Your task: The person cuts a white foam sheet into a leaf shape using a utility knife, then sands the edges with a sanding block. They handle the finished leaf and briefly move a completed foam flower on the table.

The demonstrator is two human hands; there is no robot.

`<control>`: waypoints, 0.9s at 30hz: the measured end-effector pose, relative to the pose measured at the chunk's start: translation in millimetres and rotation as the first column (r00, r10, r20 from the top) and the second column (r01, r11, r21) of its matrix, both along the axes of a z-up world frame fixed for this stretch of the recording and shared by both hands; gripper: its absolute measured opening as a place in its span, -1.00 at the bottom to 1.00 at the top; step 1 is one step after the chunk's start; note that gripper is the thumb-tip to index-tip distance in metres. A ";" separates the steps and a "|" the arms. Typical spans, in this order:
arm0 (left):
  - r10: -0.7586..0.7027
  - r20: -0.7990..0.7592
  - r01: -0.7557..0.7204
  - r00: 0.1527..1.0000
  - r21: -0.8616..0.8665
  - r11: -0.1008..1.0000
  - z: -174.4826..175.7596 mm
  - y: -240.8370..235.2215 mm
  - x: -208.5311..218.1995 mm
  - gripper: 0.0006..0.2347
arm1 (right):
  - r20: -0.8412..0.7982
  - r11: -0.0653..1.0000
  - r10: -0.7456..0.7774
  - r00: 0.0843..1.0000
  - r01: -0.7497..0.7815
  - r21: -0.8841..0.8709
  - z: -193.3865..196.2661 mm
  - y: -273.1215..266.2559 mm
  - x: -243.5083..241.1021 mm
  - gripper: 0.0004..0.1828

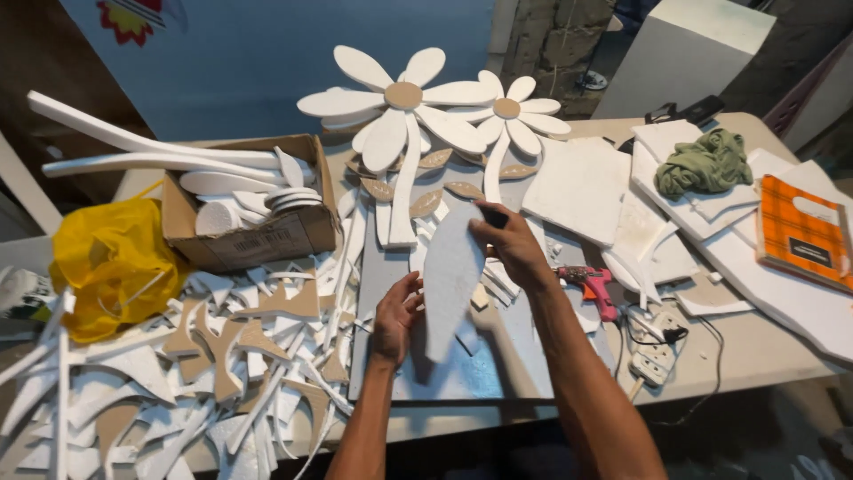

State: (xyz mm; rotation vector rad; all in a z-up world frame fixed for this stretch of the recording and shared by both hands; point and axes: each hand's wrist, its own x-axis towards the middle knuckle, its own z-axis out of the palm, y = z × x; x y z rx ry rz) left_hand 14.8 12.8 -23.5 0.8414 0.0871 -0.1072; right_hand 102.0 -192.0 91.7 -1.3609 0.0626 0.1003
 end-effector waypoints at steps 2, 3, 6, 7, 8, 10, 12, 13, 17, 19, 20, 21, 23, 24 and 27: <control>-0.051 0.018 0.051 0.999 0.005 0.999 -1.5 -4.4 -4.3 -0.45 | -0.051 0.988 0.112 0.992 -0.117 -0.105 4.5 4.4 -6.5 -0.41; -0.099 0.042 0.098 0.994 0.022 0.995 -2.0 -4.9 -5.6 -0.33 | -0.106 0.952 0.220 0.970 -0.237 -0.192 6.1 7.7 -9.0 -0.40; -0.065 0.114 0.027 0.991 0.309 0.951 73.0 -9.2 -32.8 -0.64 | 0.029 0.911 0.236 0.971 -0.211 -0.355 -20.9 26.2 -7.2 -0.50; -0.063 0.104 0.027 0.993 0.314 0.949 76.9 -8.1 -32.5 -0.64 | 0.021 0.912 0.239 0.971 -0.217 -0.347 -24.9 36.8 -6.0 -0.50; 0.003 0.115 -0.045 0.993 0.367 0.929 80.2 -8.6 -33.6 -0.74 | 0.062 0.818 0.281 0.958 -0.205 -0.537 -29.2 46.4 -6.1 -0.49; 0.071 0.120 -0.115 0.990 0.417 0.902 56.6 -7.3 -29.0 -0.82 | 0.082 0.686 0.335 0.939 -0.184 -0.704 -29.3 65.5 -23.4 -0.45; 0.285 0.212 -0.353 0.935 0.469 0.810 5.5 -5.0 -13.7 -0.77 | 0.119 0.759 0.272 0.955 -0.137 -0.636 -15.9 84.0 -52.4 -0.37; 0.293 0.209 -0.358 0.933 0.463 0.811 9.0 -6.8 -12.9 -0.77 | 0.116 0.754 0.279 0.953 -0.143 -0.642 -12.8 90.1 -68.3 -0.37; 0.410 0.234 -0.472 0.881 0.406 0.782 -7.8 -13.3 -3.1 -0.61 | 0.045 0.815 0.110 0.993 -0.064 -0.576 -2.6 110.7 -135.0 -0.34; 0.436 0.232 -0.494 0.870 0.395 0.775 -11.0 -16.4 -7.7 -0.54 | -0.007 0.819 0.085 0.996 -0.074 -0.569 -9.6 109.8 -174.0 -0.33; 0.434 0.237 -0.492 0.869 0.331 0.805 -0.3 -15.0 -9.8 -0.58 | -0.086 0.813 0.070 0.994 -0.107 -0.572 -18.0 107.0 -190.3 -0.31; 0.433 0.242 -0.488 0.868 0.266 0.831 11.0 -13.8 -12.0 -0.60 | -0.164 0.808 0.054 0.985 -0.140 -0.573 -25.8 103.9 -206.8 -0.29; 0.434 0.245 -0.492 0.867 0.281 0.824 8.7 -11.9 -9.4 -0.57 | -0.247 0.772 -0.008 0.969 -0.150 -0.617 -19.5 87.6 -224.4 -0.27; 0.435 0.245 -0.494 0.866 0.294 0.818 6.4 -14.2 -10.8 -0.54 | -0.325 0.732 -0.077 0.943 -0.168 -0.661 -16.7 76.6 -235.6 -0.24; 0.425 0.301 -0.507 0.853 0.289 0.812 7.5 -15.4 -11.0 -0.56 | -0.129 0.806 -0.228 0.965 0.113 -0.581 -3.1 78.4 -219.5 -0.26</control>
